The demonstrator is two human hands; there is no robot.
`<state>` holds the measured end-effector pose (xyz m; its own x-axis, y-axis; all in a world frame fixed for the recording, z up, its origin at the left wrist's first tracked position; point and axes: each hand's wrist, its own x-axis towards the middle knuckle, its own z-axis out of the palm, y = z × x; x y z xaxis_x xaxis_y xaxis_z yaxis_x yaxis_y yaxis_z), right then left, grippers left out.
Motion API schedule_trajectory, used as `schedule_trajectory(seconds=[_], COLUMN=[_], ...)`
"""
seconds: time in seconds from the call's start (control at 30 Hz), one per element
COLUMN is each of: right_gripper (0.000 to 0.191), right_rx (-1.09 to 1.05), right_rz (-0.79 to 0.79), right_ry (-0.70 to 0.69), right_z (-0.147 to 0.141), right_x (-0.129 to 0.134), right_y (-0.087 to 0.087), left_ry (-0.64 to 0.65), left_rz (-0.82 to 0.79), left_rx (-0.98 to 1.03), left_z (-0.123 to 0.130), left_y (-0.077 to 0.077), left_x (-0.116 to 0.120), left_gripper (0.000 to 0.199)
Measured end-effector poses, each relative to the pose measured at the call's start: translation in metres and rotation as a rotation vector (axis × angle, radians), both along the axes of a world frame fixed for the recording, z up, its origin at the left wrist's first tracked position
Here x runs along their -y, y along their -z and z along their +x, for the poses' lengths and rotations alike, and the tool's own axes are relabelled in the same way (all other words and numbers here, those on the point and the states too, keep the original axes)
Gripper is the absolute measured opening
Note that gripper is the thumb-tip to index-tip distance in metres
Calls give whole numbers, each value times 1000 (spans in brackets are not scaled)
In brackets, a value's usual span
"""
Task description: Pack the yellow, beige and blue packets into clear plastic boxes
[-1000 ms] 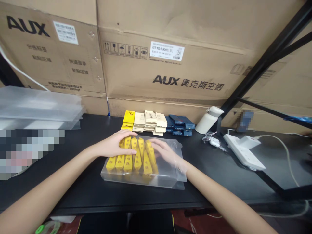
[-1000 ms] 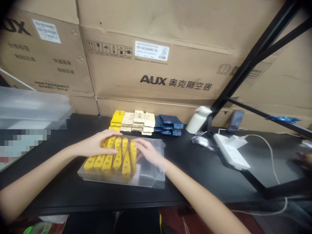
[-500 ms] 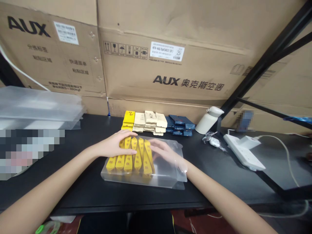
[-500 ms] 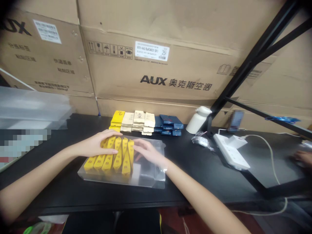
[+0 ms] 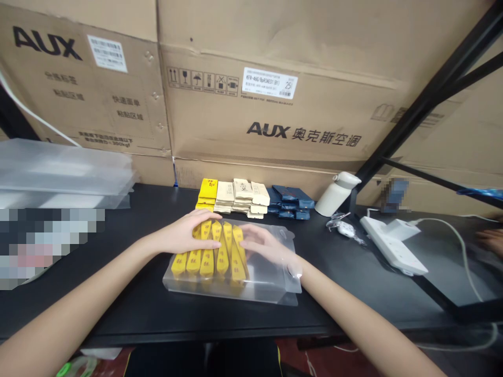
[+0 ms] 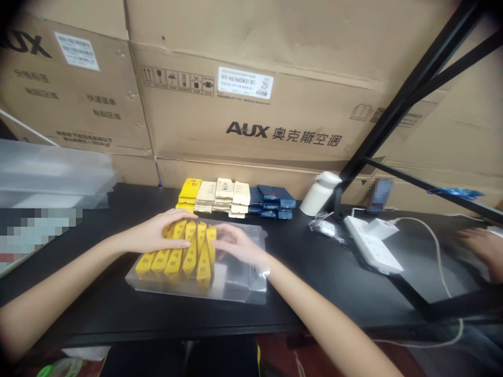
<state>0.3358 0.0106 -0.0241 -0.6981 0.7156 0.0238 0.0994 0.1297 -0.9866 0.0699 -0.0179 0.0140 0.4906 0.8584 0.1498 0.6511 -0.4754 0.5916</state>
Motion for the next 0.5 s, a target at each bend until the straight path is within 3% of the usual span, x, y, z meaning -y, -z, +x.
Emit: schedule_trajectory(seconds=[0.5], right_gripper=[42], right_rx=[30], right_rz=[-17], right_ry=[-11], right_z=[1], right_x=[-3], right_y=[0], left_ry=[15], left_rz=[24], left_rx=[14], left_z=[0], left_y=[2], left_x=[-1], left_gripper=[61])
